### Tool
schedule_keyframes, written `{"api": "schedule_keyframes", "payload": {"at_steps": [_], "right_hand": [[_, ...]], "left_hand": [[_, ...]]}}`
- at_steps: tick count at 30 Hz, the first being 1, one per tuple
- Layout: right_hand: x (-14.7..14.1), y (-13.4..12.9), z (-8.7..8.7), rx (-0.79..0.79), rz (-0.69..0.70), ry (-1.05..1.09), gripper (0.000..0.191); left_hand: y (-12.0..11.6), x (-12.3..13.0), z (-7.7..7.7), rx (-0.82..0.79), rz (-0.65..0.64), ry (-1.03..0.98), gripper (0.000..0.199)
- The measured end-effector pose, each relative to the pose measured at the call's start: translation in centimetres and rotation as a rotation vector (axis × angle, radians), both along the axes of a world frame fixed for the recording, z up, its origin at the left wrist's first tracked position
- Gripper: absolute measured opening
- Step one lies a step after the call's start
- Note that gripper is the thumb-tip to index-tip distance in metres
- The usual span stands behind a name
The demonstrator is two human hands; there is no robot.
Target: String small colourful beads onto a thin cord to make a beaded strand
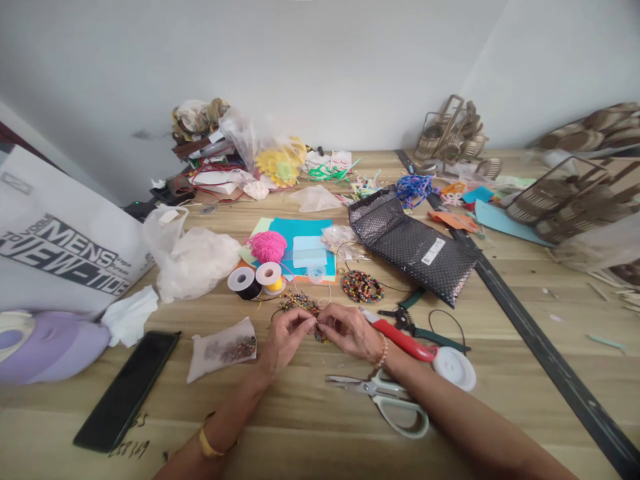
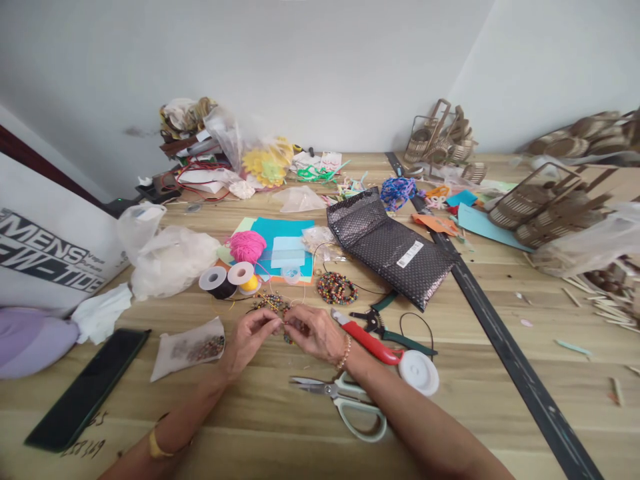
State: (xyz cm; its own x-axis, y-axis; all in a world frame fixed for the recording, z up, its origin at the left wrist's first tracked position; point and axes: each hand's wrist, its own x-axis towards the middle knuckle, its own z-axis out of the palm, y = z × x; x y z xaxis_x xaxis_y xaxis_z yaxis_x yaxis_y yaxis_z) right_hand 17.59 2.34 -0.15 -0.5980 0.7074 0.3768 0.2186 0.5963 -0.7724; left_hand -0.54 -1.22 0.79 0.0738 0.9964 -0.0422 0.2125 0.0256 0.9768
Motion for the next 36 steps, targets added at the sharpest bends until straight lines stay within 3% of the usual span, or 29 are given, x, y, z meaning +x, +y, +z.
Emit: {"api": "schedule_keyframes", "payload": {"at_steps": [10,18,28,36], "right_hand": [[0.0,0.2,0.1,-0.160,-0.005,-0.008,0.008],[-0.3,0.1,0.2,-0.599,0.119,0.225,0.027],[0.1,0.6,0.9,-0.499,0.029,0.169,0.037],[0.8,1.4,1.3,-0.777,0.182,0.234,0.040]], "left_hand": [[-0.2,0.1,1.6,0.033,0.024,-0.010,0.024],[-0.3,0.1,1.2,0.096,0.032,0.072,0.021],[-0.2,-0.5,1.0,0.076,-0.004,0.097,0.022],[0.9,-2.6,1.1,0.122,0.048,0.249,0.014]]}}
